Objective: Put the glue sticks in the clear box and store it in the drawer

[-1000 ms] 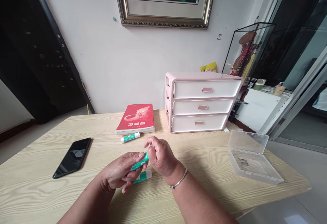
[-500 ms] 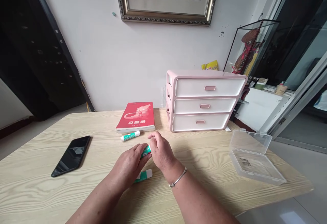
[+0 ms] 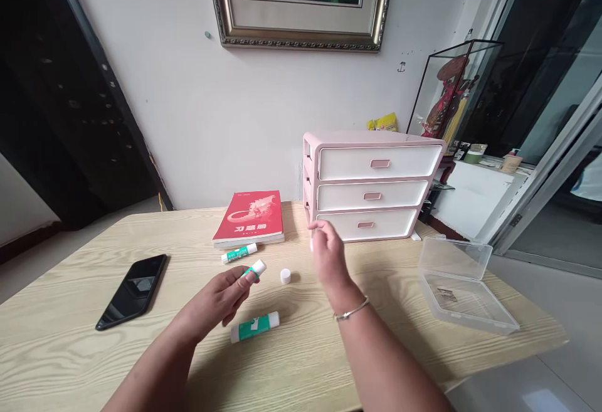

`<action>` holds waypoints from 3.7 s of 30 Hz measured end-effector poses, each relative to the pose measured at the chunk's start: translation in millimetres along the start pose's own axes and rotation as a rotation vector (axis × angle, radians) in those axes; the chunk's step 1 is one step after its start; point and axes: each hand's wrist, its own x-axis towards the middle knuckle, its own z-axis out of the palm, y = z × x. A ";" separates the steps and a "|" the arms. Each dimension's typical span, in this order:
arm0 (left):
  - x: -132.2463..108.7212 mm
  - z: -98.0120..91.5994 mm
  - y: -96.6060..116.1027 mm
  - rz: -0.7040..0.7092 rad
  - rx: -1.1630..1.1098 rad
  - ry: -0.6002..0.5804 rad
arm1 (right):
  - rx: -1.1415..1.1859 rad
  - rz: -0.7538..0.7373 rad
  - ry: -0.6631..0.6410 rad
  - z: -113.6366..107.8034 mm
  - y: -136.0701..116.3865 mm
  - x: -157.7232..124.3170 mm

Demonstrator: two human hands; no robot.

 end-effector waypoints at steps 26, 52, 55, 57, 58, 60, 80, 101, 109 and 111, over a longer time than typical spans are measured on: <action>55.5 -23.8 -47.0 -0.073 0.952 0.522 | -0.542 -0.011 -0.764 6.1 27.1 -18.7; 17.5 0.6 5.3 0.252 0.776 0.230 | -0.113 -0.074 -0.373 28.6 6.8 -28.1; 12.8 13.1 9.9 0.289 0.797 0.202 | -0.112 -0.089 -0.365 33.3 6.1 -30.4; 11.0 17.8 12.8 0.295 0.806 0.194 | -0.119 -0.080 -0.339 36.3 5.3 -32.1; 10.1 19.1 14.3 0.291 0.798 0.188 | -0.120 -0.069 -0.320 37.6 4.8 -33.3; 8.0 19.9 17.8 0.280 0.721 0.160 | -0.101 -0.057 -0.297 38.9 3.8 -35.8; 32.7 -27.1 -25.5 -0.012 0.466 0.406 | -0.663 -0.017 -0.466 -10.0 19.6 -2.9; 40.8 -23.9 -35.7 -0.034 0.573 0.380 | -0.653 -0.062 -0.374 4.6 27.5 -2.3; 45.0 -29.1 -42.3 -0.039 0.529 0.407 | -0.634 -0.072 -0.194 8.8 22.7 -2.9; 46.1 -28.8 -43.6 -0.032 0.518 0.407 | -0.607 -0.081 -0.187 10.1 24.0 -3.6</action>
